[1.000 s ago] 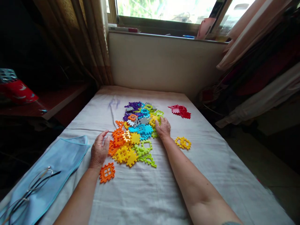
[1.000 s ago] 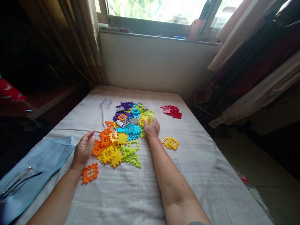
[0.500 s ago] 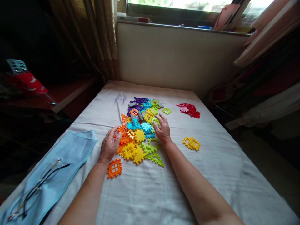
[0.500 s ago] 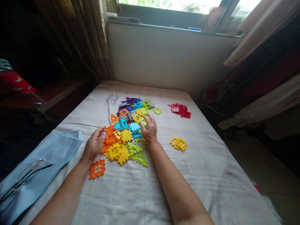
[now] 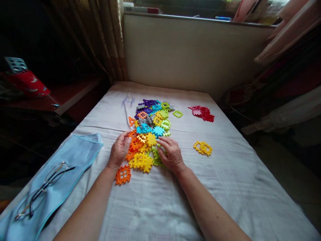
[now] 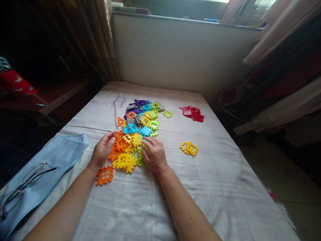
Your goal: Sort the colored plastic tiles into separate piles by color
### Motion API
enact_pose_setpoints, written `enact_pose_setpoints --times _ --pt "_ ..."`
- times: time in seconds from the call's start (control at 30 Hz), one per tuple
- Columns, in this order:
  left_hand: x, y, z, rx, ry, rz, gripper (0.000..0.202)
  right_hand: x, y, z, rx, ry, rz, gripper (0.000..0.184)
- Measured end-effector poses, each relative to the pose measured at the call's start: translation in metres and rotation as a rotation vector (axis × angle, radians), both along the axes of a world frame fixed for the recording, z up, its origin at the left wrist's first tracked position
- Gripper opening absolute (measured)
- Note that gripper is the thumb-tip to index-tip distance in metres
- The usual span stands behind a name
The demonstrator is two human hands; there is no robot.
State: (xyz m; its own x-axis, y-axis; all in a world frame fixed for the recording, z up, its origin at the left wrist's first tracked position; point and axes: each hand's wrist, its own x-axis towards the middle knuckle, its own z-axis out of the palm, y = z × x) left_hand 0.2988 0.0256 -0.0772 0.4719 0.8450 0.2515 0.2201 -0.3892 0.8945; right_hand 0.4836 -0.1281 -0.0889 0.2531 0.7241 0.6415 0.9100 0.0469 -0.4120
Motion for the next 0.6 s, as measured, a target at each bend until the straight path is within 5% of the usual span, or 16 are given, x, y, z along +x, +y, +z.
enact_pose_setpoints --times 0.17,0.37,0.6 --pt "0.0 0.003 -0.001 0.011 -0.003 0.066 0.049 -0.005 -0.022 0.012 -0.045 0.034 0.061 0.024" --pt "0.0 0.002 0.0 0.023 0.019 0.102 0.047 -0.029 -0.024 0.018 -0.22 -0.129 0.318 0.061" --pt "0.0 -0.001 0.002 0.041 0.036 0.113 0.044 -0.027 -0.016 0.007 -0.282 -0.068 0.101 0.042"
